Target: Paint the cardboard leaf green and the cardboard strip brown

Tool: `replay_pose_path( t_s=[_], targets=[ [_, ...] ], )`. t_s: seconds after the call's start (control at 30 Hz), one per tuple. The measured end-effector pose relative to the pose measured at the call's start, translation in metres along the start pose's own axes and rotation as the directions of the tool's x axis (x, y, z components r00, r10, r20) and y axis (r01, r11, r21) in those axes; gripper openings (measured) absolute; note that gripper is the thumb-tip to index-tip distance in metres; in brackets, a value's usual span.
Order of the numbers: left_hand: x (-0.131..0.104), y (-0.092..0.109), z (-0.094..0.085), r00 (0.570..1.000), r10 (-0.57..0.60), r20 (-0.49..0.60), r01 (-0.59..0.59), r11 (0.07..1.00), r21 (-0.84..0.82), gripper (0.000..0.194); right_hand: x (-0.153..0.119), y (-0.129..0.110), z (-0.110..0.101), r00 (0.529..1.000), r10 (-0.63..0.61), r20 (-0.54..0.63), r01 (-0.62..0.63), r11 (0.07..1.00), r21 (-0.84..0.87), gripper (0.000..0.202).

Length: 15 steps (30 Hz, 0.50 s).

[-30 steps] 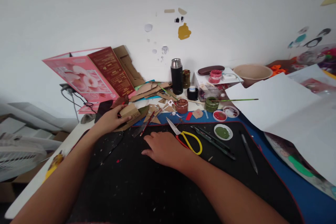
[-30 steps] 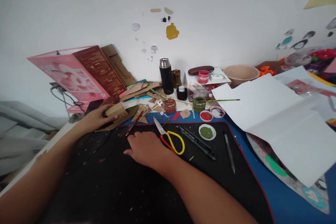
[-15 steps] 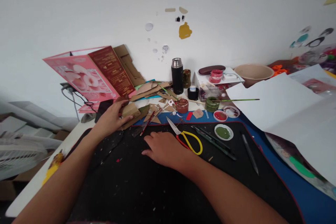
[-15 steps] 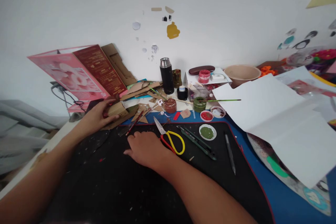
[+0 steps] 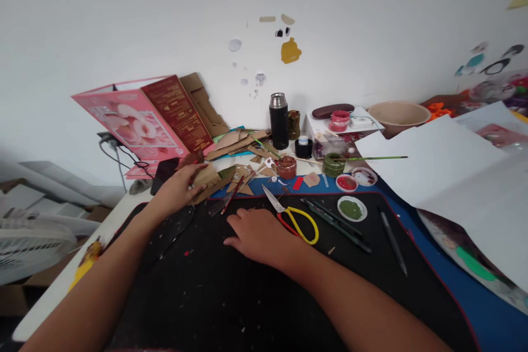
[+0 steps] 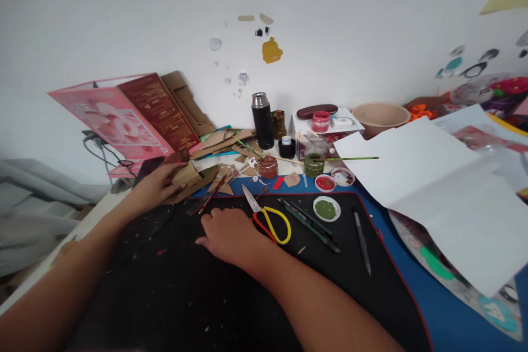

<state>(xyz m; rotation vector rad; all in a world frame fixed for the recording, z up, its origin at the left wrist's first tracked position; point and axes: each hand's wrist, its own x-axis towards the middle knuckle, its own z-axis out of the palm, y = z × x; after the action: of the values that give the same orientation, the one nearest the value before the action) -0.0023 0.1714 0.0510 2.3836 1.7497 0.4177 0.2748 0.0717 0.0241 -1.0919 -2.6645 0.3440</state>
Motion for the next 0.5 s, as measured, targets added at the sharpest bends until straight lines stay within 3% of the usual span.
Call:
replay_pose_path(
  t_s=[0.23,0.5],
  targets=[
    [-0.0025,-0.0021,0.0,0.995,0.022,-0.097,-0.025,0.999,-0.035,0.07,-0.0001,-0.0012,-0.0019,1.0,-0.003,0.019,0.003,1.0,0.011,0.04],
    [-0.0023,-0.0082,0.0042,0.999,-0.021,-0.05,0.019,0.999,-0.031,0.061,-0.0004,-0.0021,-0.0031,0.999,0.007,0.042,-0.007,1.0,0.004,0.04]
  ],
)
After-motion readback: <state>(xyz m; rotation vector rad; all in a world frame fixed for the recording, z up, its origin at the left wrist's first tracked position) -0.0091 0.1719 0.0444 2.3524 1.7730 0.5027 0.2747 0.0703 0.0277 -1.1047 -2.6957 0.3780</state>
